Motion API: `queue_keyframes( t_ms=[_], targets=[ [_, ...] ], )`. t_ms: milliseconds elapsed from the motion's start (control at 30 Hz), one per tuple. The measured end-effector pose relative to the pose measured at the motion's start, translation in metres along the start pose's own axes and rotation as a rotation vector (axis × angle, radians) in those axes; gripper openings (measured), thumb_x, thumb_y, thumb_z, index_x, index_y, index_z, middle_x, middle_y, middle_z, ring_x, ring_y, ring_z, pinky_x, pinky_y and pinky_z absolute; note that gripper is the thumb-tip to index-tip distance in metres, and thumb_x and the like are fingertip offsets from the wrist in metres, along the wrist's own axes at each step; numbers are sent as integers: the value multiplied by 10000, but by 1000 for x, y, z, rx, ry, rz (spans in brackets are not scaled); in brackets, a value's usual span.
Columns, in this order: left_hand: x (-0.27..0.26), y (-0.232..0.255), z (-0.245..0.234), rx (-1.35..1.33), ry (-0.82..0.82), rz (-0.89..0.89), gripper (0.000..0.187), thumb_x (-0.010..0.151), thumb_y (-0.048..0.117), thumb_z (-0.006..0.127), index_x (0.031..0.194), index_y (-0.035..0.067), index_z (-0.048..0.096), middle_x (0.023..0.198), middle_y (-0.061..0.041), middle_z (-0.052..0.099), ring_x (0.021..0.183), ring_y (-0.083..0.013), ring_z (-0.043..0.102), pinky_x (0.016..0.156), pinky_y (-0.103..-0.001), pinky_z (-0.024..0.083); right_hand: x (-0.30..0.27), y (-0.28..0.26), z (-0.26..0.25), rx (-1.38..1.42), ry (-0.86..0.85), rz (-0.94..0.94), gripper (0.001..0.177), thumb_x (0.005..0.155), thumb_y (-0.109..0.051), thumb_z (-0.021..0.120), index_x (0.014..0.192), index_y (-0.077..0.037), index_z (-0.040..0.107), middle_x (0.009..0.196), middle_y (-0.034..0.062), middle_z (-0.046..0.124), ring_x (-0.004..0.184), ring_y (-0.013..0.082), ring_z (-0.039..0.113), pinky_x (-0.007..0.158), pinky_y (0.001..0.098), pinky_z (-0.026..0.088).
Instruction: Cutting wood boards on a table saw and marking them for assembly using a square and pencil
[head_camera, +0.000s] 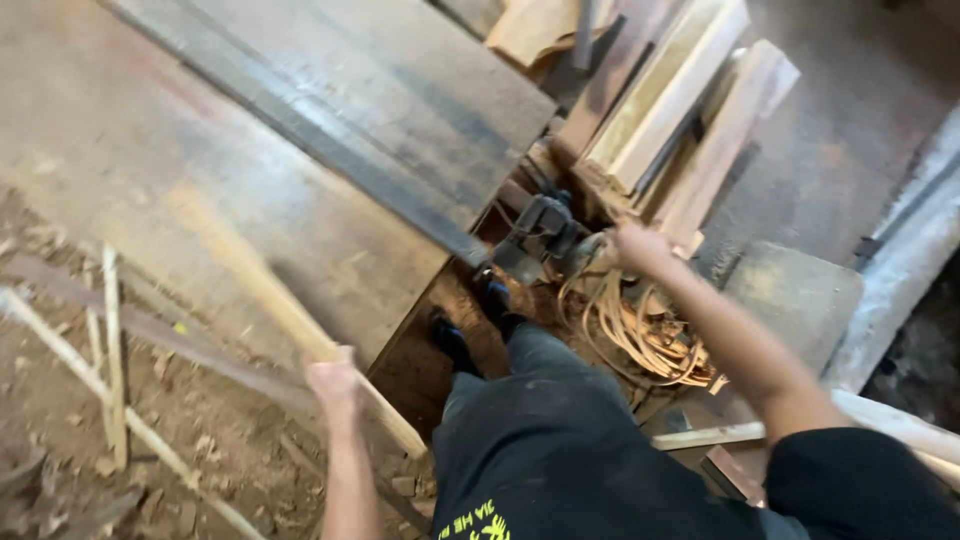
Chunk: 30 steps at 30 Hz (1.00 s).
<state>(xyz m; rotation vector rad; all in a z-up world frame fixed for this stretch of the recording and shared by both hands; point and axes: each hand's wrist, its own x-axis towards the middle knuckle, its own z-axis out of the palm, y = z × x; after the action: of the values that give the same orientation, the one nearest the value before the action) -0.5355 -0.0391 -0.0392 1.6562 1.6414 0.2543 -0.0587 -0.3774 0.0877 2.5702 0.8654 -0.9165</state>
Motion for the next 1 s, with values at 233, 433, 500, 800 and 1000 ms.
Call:
queue_keyframes(
  t_ms=[233, 433, 500, 800, 1000],
  targets=[
    [47, 91, 49, -375, 392, -235, 797, 754, 248, 820, 1393, -61, 458, 1424, -247, 413, 1402, -345, 424, 1212, -372, 309, 62, 66, 93, 316, 120, 197, 412, 976, -458, 528, 1158, -172, 762, 1119, 149, 763, 1077, 366, 727, 929, 486, 572],
    [82, 107, 61, -478, 553, -68, 625, 850, 14, 711, 1373, -122, 397, 1362, -312, 407, 1333, -438, 471, 1166, -486, 380, 119, 116, 60, 691, 322, 565, 433, 1026, -549, 471, 1032, -227, 761, 1060, 61, 754, 1117, 310, 682, 938, 481, 520],
    [107, 78, 74, -420, 539, -88, 662, 833, 16, 740, 1400, -101, 420, 1385, -304, 439, 1342, -427, 481, 1158, -484, 399, 164, 130, 58, 872, 345, 655, 396, 969, -545, 592, 1104, -207, 750, 1070, 99, 749, 1005, 306, 718, 792, 446, 585],
    [46, 100, 53, -74, 569, 47, 753, 866, 231, 876, 1418, -85, 472, 1294, -330, 557, 1240, -455, 553, 1089, -514, 423, 238, 149, 87, 1113, 434, 776, 332, 879, -389, 772, 1009, -84, 762, 806, 161, 731, 617, 306, 736, 460, 383, 598],
    [-193, 68, 27, 241, 54, -86, 634, 903, 336, 664, 1376, -52, 495, 1308, -271, 524, 1250, -454, 500, 1082, -564, 385, 245, 141, 44, 1265, 349, 997, 531, 868, -441, 747, 1176, -31, 611, 1022, 163, 704, 776, 301, 753, 589, 385, 651]
  ],
)
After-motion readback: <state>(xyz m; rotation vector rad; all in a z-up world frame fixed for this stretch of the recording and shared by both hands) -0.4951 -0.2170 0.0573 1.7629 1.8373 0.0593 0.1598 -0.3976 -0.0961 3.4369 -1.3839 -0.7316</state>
